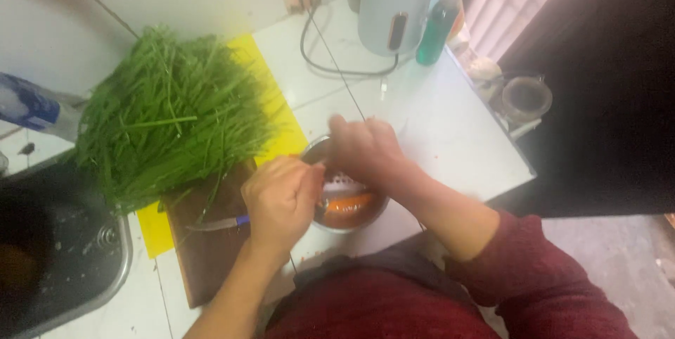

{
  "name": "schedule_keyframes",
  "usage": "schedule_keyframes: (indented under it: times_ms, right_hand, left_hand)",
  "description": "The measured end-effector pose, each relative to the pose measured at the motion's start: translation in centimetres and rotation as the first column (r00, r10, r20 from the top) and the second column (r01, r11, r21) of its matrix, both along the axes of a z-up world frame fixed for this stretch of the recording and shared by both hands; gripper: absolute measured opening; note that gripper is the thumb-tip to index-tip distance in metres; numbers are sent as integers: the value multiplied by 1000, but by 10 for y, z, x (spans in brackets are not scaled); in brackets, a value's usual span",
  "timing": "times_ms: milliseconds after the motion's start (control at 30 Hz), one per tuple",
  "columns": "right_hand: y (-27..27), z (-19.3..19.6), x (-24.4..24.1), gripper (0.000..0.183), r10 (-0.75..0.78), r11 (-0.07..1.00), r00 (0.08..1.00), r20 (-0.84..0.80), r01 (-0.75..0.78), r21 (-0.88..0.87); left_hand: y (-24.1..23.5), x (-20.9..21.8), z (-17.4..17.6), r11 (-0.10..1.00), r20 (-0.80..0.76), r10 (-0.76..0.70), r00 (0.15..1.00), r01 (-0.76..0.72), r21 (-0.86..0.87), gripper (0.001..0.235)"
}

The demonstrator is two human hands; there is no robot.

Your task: Grating a carrot into a metal bowl using a handheld grater.

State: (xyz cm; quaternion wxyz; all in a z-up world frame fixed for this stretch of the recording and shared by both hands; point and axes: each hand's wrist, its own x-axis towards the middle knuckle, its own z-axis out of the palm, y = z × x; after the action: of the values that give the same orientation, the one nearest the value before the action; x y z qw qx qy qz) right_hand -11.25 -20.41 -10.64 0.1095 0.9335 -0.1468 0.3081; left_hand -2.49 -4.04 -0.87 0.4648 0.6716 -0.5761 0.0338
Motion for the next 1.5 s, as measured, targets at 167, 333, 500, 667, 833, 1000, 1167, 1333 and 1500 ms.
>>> schedule_keyframes:
  times_ms: [167, 333, 500, 667, 833, 1000, 1167, 1333, 1500]
  right_hand:
    - [-5, -16, 3, 21, 7, 981, 993, -121, 17, 192]
    - [10, 11, -2, 20, -27, 993, 995, -100, 38, 108]
    - [-11, -59, 5, 21, -71, 997, 993, -95, 74, 22]
    - [12, 27, -6, 24, -72, 953, 986, -152, 113, 280]
    - [9, -5, -11, 7, -72, 973, 995, -62, 57, -223]
    - [14, 20, -10, 14, 49, 990, 997, -58, -41, 136]
    - [7, -8, -4, 29, -23, 916, 964, -263, 127, 382]
    - [19, 32, 0, 24, -76, 861, 961, -264, 197, 468]
    - [-1, -32, 1, 21, 15, 980, 928, -371, 61, 192]
  left_hand:
    - [4, 2, 0, 999, -13, 32, 999, -32, -10, 32]
    - [3, 5, -3, 999, 9, 45, 999, -45, -30, 30]
    - [3, 5, -1, 999, -46, 46, 998, -46, 0, 28]
    - [2, 3, 0, 998, 37, 54, 998, -54, -12, 29]
    - [4, 4, 1, 998, -22, 18, 1000, -19, -60, 19]
    - [5, 2, 1, 998, -6, 62, 998, -62, -22, 26]
    - [10, 7, -4, 996, -60, 83, 995, -84, -14, 28]
    - [3, 6, 3, 998, -32, 54, 998, -55, -42, 25]
    - [7, 7, -6, 995, -88, 95, 992, -95, 2, 28]
